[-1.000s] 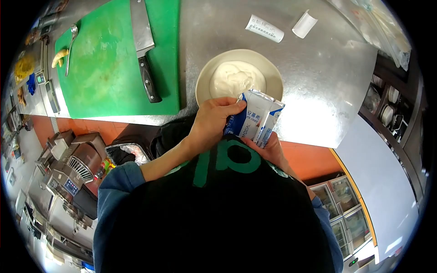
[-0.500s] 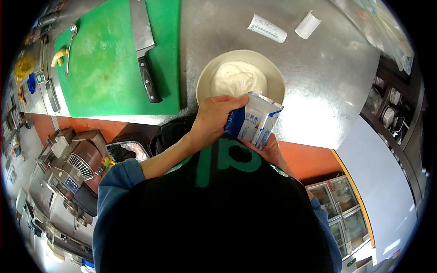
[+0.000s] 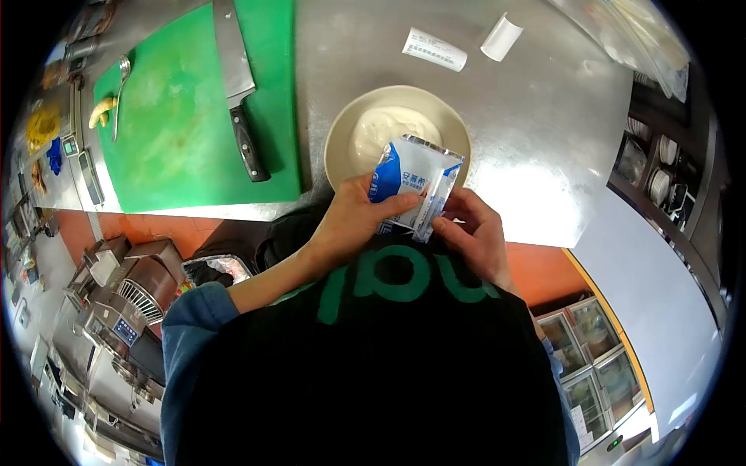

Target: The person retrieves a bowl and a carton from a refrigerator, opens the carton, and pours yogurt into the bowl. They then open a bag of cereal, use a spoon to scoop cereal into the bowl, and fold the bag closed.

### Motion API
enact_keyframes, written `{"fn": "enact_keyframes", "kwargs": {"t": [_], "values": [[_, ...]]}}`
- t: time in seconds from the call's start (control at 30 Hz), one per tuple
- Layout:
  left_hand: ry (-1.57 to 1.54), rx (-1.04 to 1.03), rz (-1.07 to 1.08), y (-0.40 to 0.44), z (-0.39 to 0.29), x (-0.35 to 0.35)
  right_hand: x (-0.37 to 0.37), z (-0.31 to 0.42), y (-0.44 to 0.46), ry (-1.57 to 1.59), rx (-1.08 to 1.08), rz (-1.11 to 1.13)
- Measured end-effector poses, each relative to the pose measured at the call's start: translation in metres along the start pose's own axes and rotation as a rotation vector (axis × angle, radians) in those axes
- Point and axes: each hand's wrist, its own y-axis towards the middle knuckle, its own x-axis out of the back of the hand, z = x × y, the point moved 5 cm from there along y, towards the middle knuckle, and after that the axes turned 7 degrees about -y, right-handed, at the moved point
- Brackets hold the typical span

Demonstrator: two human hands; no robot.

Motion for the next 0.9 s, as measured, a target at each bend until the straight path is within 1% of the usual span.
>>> {"fn": "enact_keyframes", "kwargs": {"t": [0.03,0.07,0.13,0.17,0.2,0.23,0.3,0.33,0.37,0.4,0.43,0.5,0.53,0.57,0.6,0.63,0.67,0.7,0.77,0.8,0.9], "values": [[0.065,-0.014,0.011,-0.001,0.0,-0.001,-0.002,-0.001,0.0,0.071,0.036,-0.004],[0.066,-0.015,0.014,-0.003,-0.002,-0.001,-0.004,-0.002,0.001,0.141,0.074,-0.006],[0.259,-0.009,0.093,-0.007,-0.007,-0.003,-0.007,-0.004,0.004,0.279,0.151,-0.005],[0.259,-0.012,0.092,-0.009,-0.005,-0.001,-0.008,-0.005,0.006,0.347,0.19,-0.003],[0.26,-0.027,0.143,-0.011,-0.002,-0.002,-0.008,-0.007,0.005,0.37,0.212,-0.008],[0.261,-0.039,0.196,-0.013,-0.001,-0.003,-0.01,-0.008,0.004,0.369,0.213,-0.007],[0.281,-0.015,0.202,-0.014,0.001,-0.001,-0.011,-0.01,0.004,0.386,0.163,-0.088],[0.359,-0.027,0.221,-0.014,0.002,-0.001,-0.005,-0.011,0.003,0.386,0.161,-0.092],[0.438,-0.039,0.237,-0.014,0.001,-0.001,-0.001,-0.014,0.002,0.303,0.095,0.03],[0.439,-0.038,0.239,-0.014,0.002,-0.002,0.001,-0.016,0.001,0.221,0.029,0.152],[0.412,-0.076,0.26,-0.015,0.001,-0.006,0.007,-0.01,0.001,0.222,0.027,0.15],[0.378,-0.109,0.282,-0.016,-0.001,-0.01,0.008,0.007,-0.008,0.162,-0.017,0.336],[0.361,-0.073,0.186,-0.015,-0.004,-0.007,0.0,0.021,-0.013,0.258,0.091,0.303],[0.343,-0.037,0.09,-0.014,-0.006,-0.004,-0.004,0.016,-0.011,0.257,0.087,0.304],[0.389,-0.104,0.064,-0.014,-0.009,-0.003,-0.007,0.002,-0.006,0.286,0.047,0.285],[0.384,-0.102,0.062,-0.013,-0.009,-0.003,-0.01,-0.011,-0.002,0.315,0.007,0.268],[0.397,-0.133,0.012,-0.012,-0.011,-0.002,-0.013,-0.013,0.001,0.258,0.083,0.241],[0.413,-0.163,-0.036,-0.012,-0.013,-0.001,-0.017,-0.014,0.0,0.258,0.08,0.244],[0.398,-0.174,-0.081,-0.013,-0.014,-0.001,-0.021,-0.005,-0.004,0.375,0.151,0.185],[0.384,-0.19,-0.121,-0.014,-0.015,-0.001,-0.021,-0.004,-0.005,0.378,0.147,0.183],[0.351,-0.2,-0.151,-0.013,-0.017,-0.002,-0.02,-0.007,-0.007,0.314,0.118,0.156]]}}
